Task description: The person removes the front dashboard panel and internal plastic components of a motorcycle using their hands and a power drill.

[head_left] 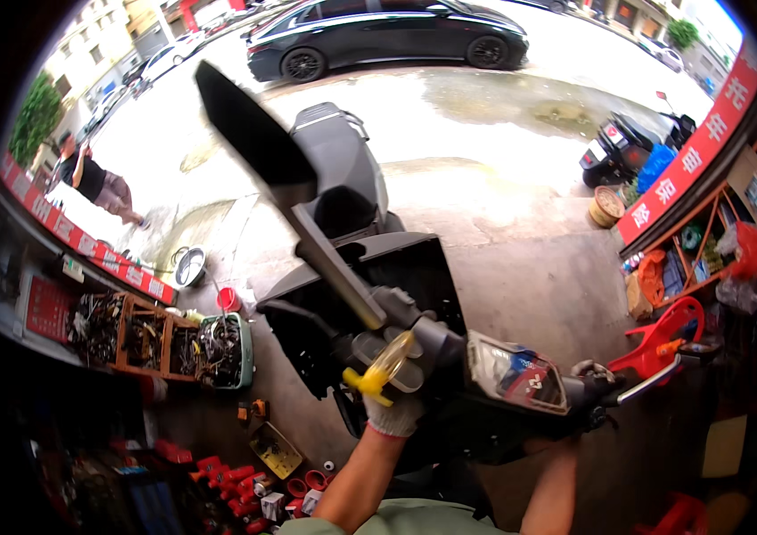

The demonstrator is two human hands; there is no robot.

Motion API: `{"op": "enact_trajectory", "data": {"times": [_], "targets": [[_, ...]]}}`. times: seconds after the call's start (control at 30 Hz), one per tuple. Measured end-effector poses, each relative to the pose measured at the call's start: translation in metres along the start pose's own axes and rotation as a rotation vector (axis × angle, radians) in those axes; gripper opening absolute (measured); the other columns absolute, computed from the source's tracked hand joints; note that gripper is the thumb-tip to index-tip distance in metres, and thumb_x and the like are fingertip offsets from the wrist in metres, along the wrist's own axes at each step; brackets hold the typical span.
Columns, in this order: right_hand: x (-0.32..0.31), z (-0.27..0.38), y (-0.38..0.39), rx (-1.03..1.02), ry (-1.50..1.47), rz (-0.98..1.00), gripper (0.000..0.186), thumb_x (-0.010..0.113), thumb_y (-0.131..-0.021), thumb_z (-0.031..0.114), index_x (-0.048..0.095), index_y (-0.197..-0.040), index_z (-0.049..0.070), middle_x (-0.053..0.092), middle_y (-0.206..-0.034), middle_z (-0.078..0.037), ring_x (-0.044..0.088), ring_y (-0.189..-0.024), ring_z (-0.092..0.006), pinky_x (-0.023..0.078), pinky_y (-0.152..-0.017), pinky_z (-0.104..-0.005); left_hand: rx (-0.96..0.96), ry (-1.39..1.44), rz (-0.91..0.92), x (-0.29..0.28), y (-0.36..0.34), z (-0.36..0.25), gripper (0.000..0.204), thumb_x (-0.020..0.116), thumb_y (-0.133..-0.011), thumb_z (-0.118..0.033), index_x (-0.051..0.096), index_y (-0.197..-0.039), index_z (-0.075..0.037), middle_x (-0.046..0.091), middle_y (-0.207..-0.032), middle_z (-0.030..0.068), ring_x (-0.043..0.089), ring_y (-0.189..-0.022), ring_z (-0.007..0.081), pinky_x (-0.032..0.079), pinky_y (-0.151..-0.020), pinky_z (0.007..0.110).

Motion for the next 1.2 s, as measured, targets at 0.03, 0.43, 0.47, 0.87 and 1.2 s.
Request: {"op": "enact_trajectory", "data": {"times": [0.03,0.43,0.47,0.87,1.2], "targets": [[0.001,-0.001,0.002,-0.017,0.004,-0.006,0.026,0.052,-0.094,0.037,0.056,-0.103,0.013,0.054,-0.093,-0.001,0.053,-0.092,-0.0191,0.04,-0.092,-0.0411,0.022,-0.1,-0.015,0.012,0.006,-0.003,0.085,0.071,-0.08,-0.053,0.038,-0.143,-0.007,0.046,-0.141,0.0142,0.044,-0.131,0.0313,0.032,-0.115,0.047],[0.024,-0.011,-0.001,-0.047,-0.171,-0.006,0.027,0.054,-0.095,0.04,0.059,-0.104,0.015,0.059,-0.1,-0.003,0.056,-0.1,-0.021,0.039,-0.099,-0.0454,0.173,-0.083,0.056,-0.014,0.069,-0.022,0.051,0.058,-0.094,-0.043,0.051,-0.135,-0.015,0.059,-0.131,0.0075,0.054,-0.122,0.028,0.027,-0.115,0.054],[0.025,-0.009,-0.002,0.027,-0.194,0.027,0.032,0.06,-0.092,0.048,0.063,-0.102,0.018,0.061,-0.109,-0.002,0.056,-0.109,-0.0242,0.031,-0.11,-0.0525,0.175,-0.078,0.055,-0.014,0.068,-0.022,0.051,0.057,-0.094,-0.043,0.05,-0.135,-0.015,0.059,-0.13,0.0074,0.054,-0.122,0.0275,0.027,-0.115,0.054],[0.029,-0.021,-0.002,0.393,-0.228,0.084,0.036,0.072,-0.082,0.049,0.066,-0.092,0.016,0.061,-0.105,-0.003,0.056,-0.108,-0.0216,0.043,-0.1,-0.0432,0.293,0.066,-0.031,-0.002,0.083,-0.04,0.049,0.056,-0.095,-0.043,0.053,-0.132,-0.011,0.059,-0.129,0.0084,0.055,-0.12,0.0276,0.032,-0.111,0.056],[0.07,-0.073,-0.059,0.12,0.283,-0.011,0.039,0.066,-0.086,0.05,0.066,-0.103,0.015,0.061,-0.102,-0.005,0.059,-0.101,-0.0232,0.047,-0.096,-0.042,0.42,-0.006,0.124,0.041,0.053,-0.105,0.054,0.061,-0.095,-0.033,0.045,-0.14,-0.008,0.052,-0.139,0.0078,0.046,-0.132,0.0253,0.033,-0.115,0.048]]}}
Point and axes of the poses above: each hand's wrist, its own y-axis away from the middle knuckle, its own x-axis out of the palm, z = x × y, the point moved 6 cm from there along -y, towards the middle knuckle
